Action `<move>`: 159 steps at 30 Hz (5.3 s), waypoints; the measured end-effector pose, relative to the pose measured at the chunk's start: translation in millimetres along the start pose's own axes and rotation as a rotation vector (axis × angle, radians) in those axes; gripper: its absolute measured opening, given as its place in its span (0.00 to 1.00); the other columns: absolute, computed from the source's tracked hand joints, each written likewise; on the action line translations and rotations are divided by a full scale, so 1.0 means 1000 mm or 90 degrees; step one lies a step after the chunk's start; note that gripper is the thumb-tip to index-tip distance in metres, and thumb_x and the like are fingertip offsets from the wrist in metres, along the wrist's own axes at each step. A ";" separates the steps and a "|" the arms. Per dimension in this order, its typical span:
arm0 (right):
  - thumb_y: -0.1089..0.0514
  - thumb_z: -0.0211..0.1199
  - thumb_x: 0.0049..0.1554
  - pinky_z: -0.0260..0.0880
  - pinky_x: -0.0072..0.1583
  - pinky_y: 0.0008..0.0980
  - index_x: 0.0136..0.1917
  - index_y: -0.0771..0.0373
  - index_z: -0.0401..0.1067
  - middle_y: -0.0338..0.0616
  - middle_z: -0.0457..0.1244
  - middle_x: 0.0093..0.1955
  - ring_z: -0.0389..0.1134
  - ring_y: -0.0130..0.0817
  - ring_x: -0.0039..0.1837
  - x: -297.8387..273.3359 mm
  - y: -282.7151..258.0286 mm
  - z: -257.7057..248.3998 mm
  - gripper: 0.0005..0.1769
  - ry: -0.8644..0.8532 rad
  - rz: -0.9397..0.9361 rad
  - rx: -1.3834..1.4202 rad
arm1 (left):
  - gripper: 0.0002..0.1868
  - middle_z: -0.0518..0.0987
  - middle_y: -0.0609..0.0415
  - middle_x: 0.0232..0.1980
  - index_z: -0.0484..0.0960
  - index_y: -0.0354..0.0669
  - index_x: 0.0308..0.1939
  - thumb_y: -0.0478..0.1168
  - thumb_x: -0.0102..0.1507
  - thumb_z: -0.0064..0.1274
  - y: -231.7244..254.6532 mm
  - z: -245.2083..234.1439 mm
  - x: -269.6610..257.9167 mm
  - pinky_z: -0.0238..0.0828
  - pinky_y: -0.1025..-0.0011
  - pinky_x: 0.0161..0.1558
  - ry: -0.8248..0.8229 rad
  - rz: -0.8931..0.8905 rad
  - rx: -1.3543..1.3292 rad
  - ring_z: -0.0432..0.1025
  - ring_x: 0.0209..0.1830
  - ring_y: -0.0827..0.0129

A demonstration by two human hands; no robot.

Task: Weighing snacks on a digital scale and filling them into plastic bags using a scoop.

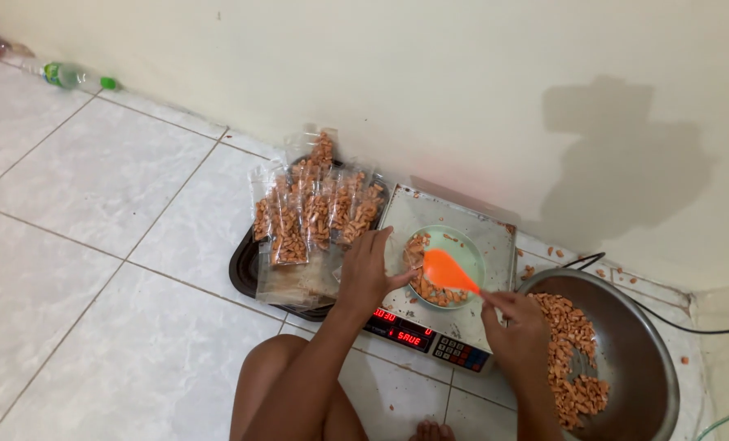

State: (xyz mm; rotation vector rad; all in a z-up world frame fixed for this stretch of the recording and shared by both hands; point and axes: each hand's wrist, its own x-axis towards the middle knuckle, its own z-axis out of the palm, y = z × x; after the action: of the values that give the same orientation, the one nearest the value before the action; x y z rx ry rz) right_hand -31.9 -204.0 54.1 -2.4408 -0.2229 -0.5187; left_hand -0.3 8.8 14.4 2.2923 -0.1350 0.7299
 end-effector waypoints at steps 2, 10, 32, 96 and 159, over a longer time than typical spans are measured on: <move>0.64 0.60 0.40 0.61 0.39 0.24 0.40 0.58 0.75 0.39 0.64 0.38 0.61 0.29 0.38 -0.002 0.002 0.002 0.11 -0.049 0.024 0.019 | 0.38 0.68 0.49 0.43 0.66 0.34 0.49 0.46 0.41 0.64 -0.001 0.000 0.000 0.60 0.68 0.43 0.004 -0.005 -0.003 0.64 0.41 0.62; 0.65 0.56 0.42 0.59 0.46 0.30 0.39 0.65 0.73 0.42 0.63 0.39 0.60 0.35 0.42 0.001 0.012 0.001 0.10 0.006 -0.042 -0.074 | 0.38 0.69 0.48 0.44 0.67 0.34 0.49 0.47 0.41 0.64 -0.005 0.001 -0.001 0.60 0.68 0.45 -0.007 0.005 0.007 0.64 0.43 0.61; 0.60 0.58 0.47 0.64 0.36 0.30 0.43 0.52 0.76 0.43 0.65 0.34 0.63 0.33 0.32 -0.008 0.054 0.041 0.10 -0.018 0.251 0.161 | 0.40 0.70 0.52 0.39 0.74 0.40 0.46 0.56 0.34 0.63 -0.028 0.022 -0.017 0.66 0.65 0.29 -0.006 0.048 0.172 0.67 0.36 0.58; 0.68 0.55 0.43 0.61 0.41 0.26 0.45 0.63 0.72 0.43 0.62 0.43 0.60 0.32 0.44 -0.004 0.013 0.027 0.14 0.063 -0.003 0.003 | 0.37 0.70 0.50 0.39 0.69 0.33 0.46 0.48 0.39 0.65 -0.006 0.001 -0.001 0.62 0.70 0.39 0.014 0.011 0.056 0.65 0.36 0.64; 0.68 0.56 0.43 0.59 0.35 0.20 0.44 0.62 0.72 0.43 0.63 0.43 0.60 0.27 0.40 0.003 -0.016 0.002 0.14 0.070 -0.039 0.050 | 0.37 0.70 0.47 0.43 0.66 0.33 0.49 0.48 0.42 0.63 -0.004 0.007 -0.003 0.64 0.67 0.42 -0.067 -0.015 -0.009 0.65 0.40 0.63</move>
State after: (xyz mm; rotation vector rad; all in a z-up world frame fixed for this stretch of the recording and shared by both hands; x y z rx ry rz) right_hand -32.8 -189.6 63.0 -2.3276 -0.2670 -0.6572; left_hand 1.5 6.4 6.5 2.3153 -0.1613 0.5955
